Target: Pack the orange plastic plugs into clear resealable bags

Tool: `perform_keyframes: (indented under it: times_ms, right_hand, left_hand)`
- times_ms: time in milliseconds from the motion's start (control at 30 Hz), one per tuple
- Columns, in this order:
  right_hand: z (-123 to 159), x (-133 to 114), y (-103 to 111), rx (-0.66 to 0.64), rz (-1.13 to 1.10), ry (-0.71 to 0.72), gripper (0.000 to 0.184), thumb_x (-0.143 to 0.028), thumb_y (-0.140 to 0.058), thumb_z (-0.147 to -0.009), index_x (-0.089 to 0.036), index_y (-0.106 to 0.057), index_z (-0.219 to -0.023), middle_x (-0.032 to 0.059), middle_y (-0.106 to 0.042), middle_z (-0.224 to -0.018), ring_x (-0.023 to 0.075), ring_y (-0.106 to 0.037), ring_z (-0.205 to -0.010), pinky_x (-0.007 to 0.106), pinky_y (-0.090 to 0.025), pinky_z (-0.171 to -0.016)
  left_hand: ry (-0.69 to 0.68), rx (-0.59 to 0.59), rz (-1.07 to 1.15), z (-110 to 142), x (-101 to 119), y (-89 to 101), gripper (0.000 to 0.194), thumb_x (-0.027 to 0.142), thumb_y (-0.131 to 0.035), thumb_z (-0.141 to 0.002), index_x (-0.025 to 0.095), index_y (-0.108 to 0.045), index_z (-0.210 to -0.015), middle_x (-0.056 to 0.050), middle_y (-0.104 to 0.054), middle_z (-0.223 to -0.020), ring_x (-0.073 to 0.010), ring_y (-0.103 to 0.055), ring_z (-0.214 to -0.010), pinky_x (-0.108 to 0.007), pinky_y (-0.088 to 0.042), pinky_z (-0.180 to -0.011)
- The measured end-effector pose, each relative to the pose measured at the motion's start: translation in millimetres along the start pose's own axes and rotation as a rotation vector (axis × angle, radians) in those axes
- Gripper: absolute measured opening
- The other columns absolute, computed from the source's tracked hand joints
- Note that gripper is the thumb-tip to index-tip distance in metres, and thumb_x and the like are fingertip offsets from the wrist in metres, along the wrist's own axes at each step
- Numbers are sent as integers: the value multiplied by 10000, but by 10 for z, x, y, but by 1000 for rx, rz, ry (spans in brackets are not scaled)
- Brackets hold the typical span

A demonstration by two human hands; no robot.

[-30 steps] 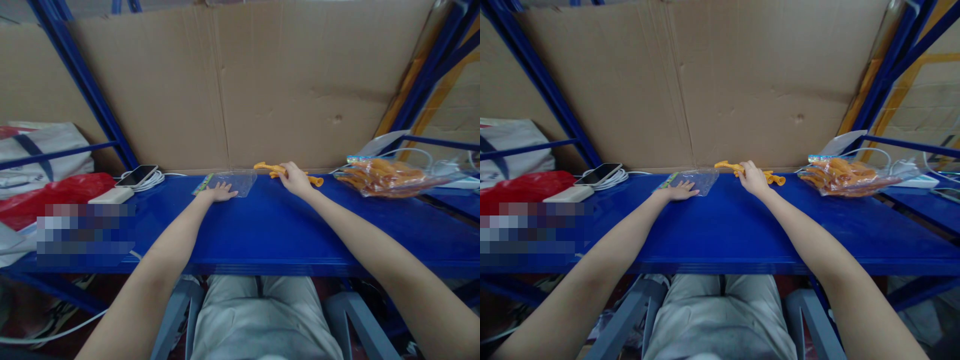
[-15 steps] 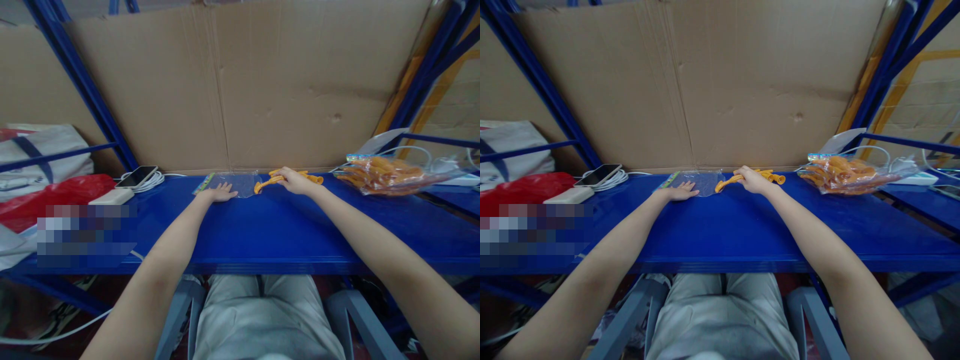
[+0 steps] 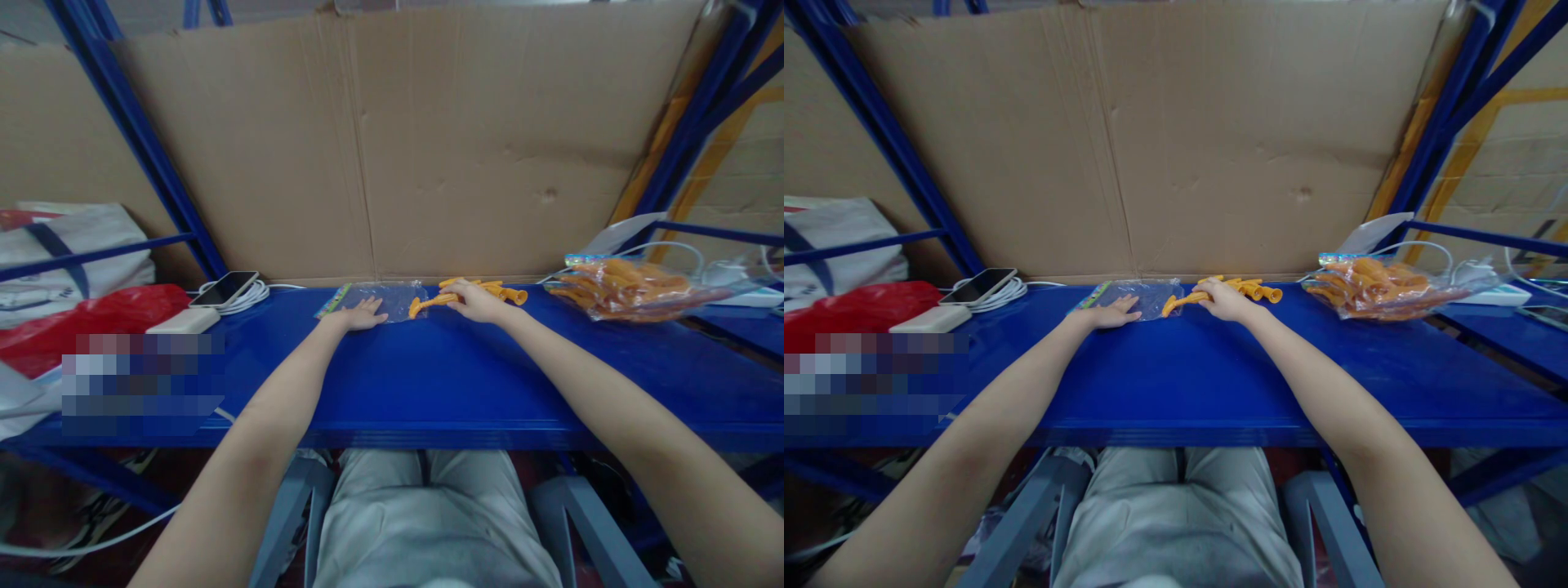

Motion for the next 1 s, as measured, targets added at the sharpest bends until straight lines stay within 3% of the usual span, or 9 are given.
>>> perform_keyframes:
  times_ms: [133,200,267,400,667,833,1000]
  right_hand:
    - [2,-2,1,26,-20,10,342,-171,-524,-856,-140,-632,-1180,138,-627,-1214,230,-582,-1127,407,-442,-991]
    - [0,6,6,42,-24,18,333,-173,-538,-849,-143,-647,-1162,136,-645,-1184,233,-599,-1102,412,-443,-993]
    - [-6,18,12,64,-24,17,324,-173,-551,-838,-156,-661,-1143,125,-661,-1158,236,-612,-1083,416,-448,-990]
    - [-19,48,23,104,-26,22,320,-164,-569,-814,-151,-678,-1115,126,-670,-1145,241,-622,-1072,396,-467,-965]
    - [-15,87,65,128,-31,-10,317,-168,-577,-790,-169,-696,-1083,111,-691,-1096,228,-651,-983,370,-500,-886]
    - [-18,93,77,147,-55,-1,311,-162,-575,-780,-169,-705,-1062,101,-701,-1061,216,-653,-954,361,-498,-881]
    - [-16,82,89,178,-93,28,292,-173,-585,-772,-183,-709,-1036,88,-703,-1036,208,-647,-927,355,-499,-847]
  left_hand:
    - [-157,259,-2,6,99,110,536,371,-406,-888,121,-455,-1359,-142,-470,-1432,-231,-447,-1308,-314,-364,-1043]
    - [-231,375,-19,51,206,175,411,338,-415,-880,106,-584,-1174,-145,-628,-1223,-229,-581,-1128,-299,-433,-934]
    - [-276,422,-34,115,347,213,349,362,-418,-878,117,-638,-994,-135,-689,-1016,-237,-636,-945,-310,-467,-793]
    - [-269,371,-56,226,626,204,429,490,-403,-877,152,-660,-818,-104,-695,-799,-227,-647,-756,-288,-422,-615]
    - [-115,255,-62,213,736,136,649,679,-360,-824,141,-724,-825,-144,-719,-830,-280,-679,-860,-295,-464,-667]
    - [-51,252,-86,182,745,115,542,556,-405,-846,134,-734,-935,-158,-723,-956,-278,-669,-962,-301,-495,-764]
    - [-87,308,-134,185,772,105,406,406,-423,-864,153,-723,-970,-150,-717,-1008,-276,-664,-988,-319,-500,-795]
Point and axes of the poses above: each hand's wrist, its own z-axis away from the middle knuckle, its own y-axis out of the back of the hand, x = y × z, the point moved 3 cm from there along -z, towards the middle knuckle
